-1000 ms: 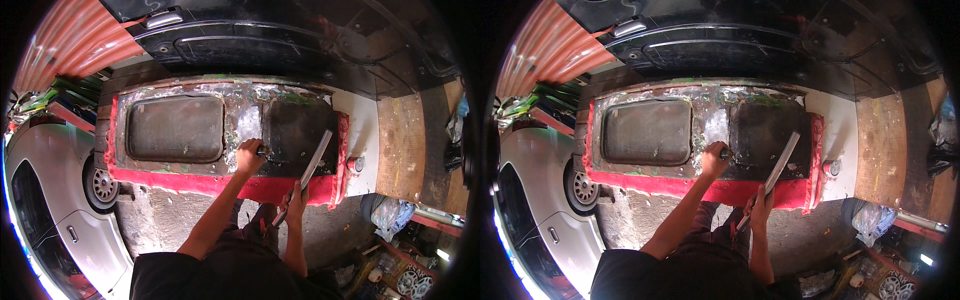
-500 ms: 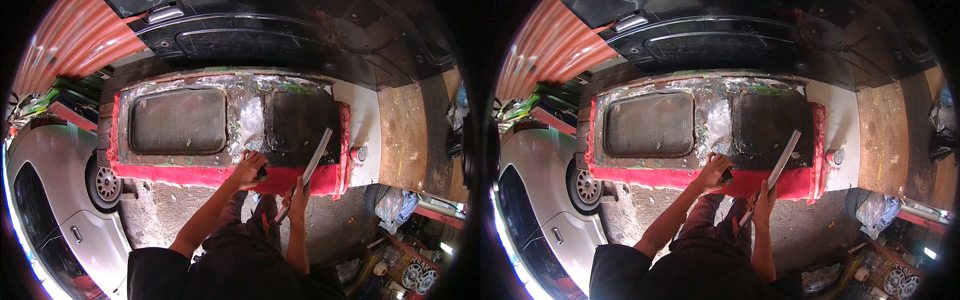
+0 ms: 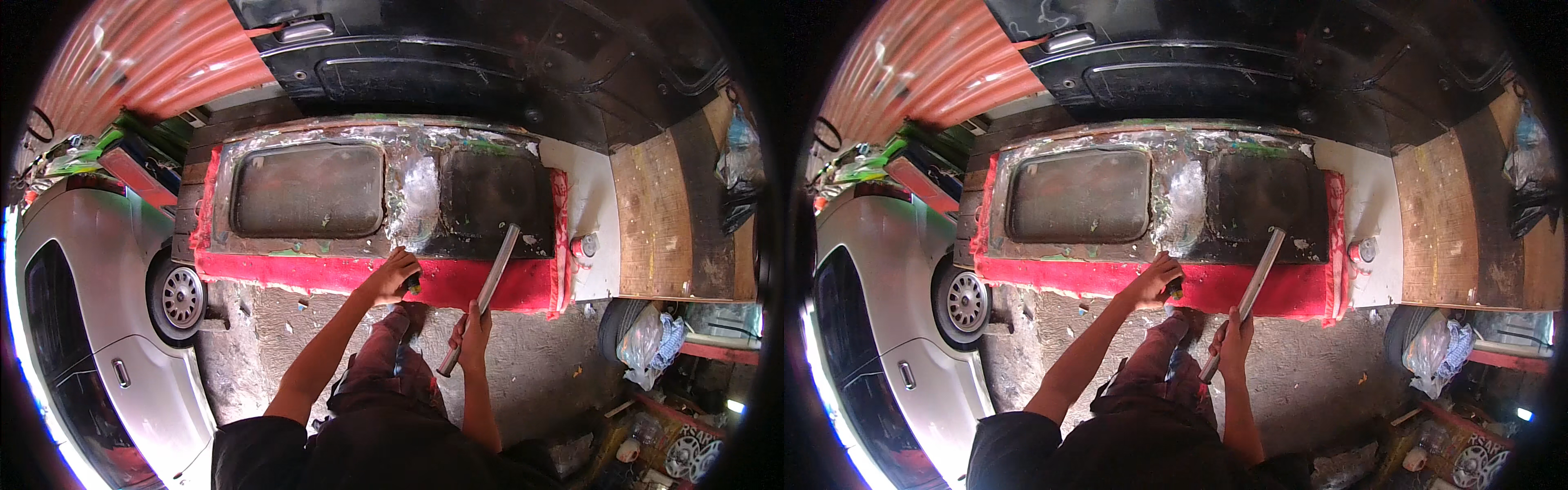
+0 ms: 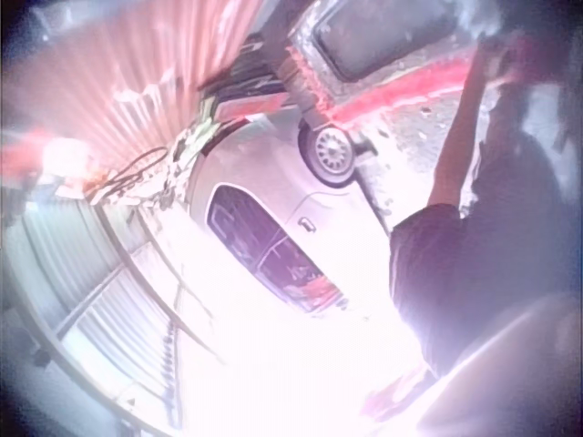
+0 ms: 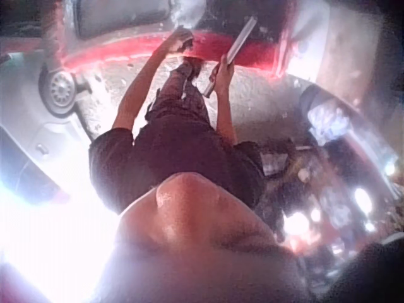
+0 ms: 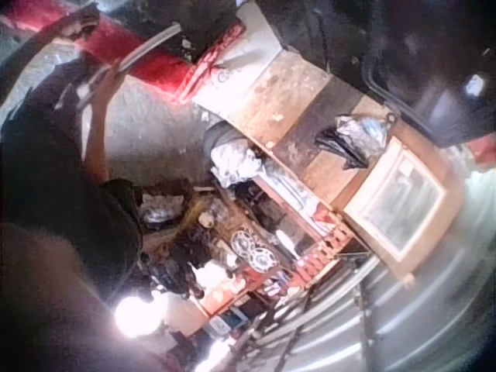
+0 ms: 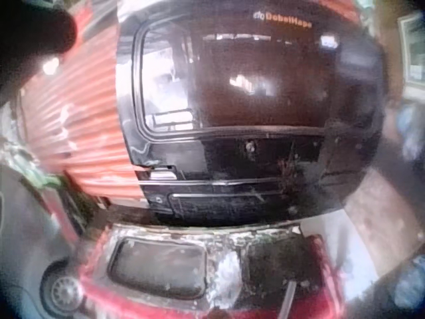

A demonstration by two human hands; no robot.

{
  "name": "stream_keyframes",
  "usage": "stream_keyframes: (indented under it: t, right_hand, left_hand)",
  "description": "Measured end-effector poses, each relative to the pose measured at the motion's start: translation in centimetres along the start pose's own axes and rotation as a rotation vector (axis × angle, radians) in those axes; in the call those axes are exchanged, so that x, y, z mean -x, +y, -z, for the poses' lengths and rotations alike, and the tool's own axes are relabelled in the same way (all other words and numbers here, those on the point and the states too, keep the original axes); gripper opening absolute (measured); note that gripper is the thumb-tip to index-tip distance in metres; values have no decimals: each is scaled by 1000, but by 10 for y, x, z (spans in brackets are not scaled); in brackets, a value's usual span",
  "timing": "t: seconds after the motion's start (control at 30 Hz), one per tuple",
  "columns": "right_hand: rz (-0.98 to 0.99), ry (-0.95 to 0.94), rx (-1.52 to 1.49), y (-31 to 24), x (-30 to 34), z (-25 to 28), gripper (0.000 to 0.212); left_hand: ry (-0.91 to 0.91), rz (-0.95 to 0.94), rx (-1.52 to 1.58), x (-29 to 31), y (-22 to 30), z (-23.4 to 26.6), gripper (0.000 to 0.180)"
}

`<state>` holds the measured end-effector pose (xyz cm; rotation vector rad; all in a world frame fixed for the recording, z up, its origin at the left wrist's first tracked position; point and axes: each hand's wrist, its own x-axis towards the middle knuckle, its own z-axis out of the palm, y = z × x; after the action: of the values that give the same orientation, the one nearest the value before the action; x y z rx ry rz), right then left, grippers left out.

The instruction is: The person uses a hammer and a chisel to scrape paint and residue off a red car door panel resting on a workbench. The person repeatedly strikes the chisel to remove material from the surface.

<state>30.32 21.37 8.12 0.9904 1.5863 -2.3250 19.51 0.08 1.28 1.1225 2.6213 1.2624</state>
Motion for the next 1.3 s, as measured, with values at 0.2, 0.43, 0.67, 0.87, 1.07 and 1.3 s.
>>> stream_keyframes:
  t: [0.2, 0.43, 0.67, 0.87, 1.07, 1.3]
  right_hand:
    - [-60, 7, -47, 22, 28, -12, 17]
    - [-11, 39, 24, 29, 36, -27, 16]
    - [107, 120, -12, 42, 39, -43, 18]
    - [121, 119, -90, 65, 45, -61, 20]
    - [75, 166, -117, 72, 50, -67, 19]
    - [165, 192, -140, 61, 35, -61, 20]
  left_hand:
    - [-83, -44, -69, -4, -21, -3, 30]
    - [-138, 8, -17, -8, -42, -17, 31]
    - [26, 16, 42, -19, -33, -24, 24]
    - [133, 58, 43, -24, -30, -27, 25]
    - [81, 128, -27, -45, -24, -19, 29]
    - [150, 148, 3, -53, -25, -24, 37]
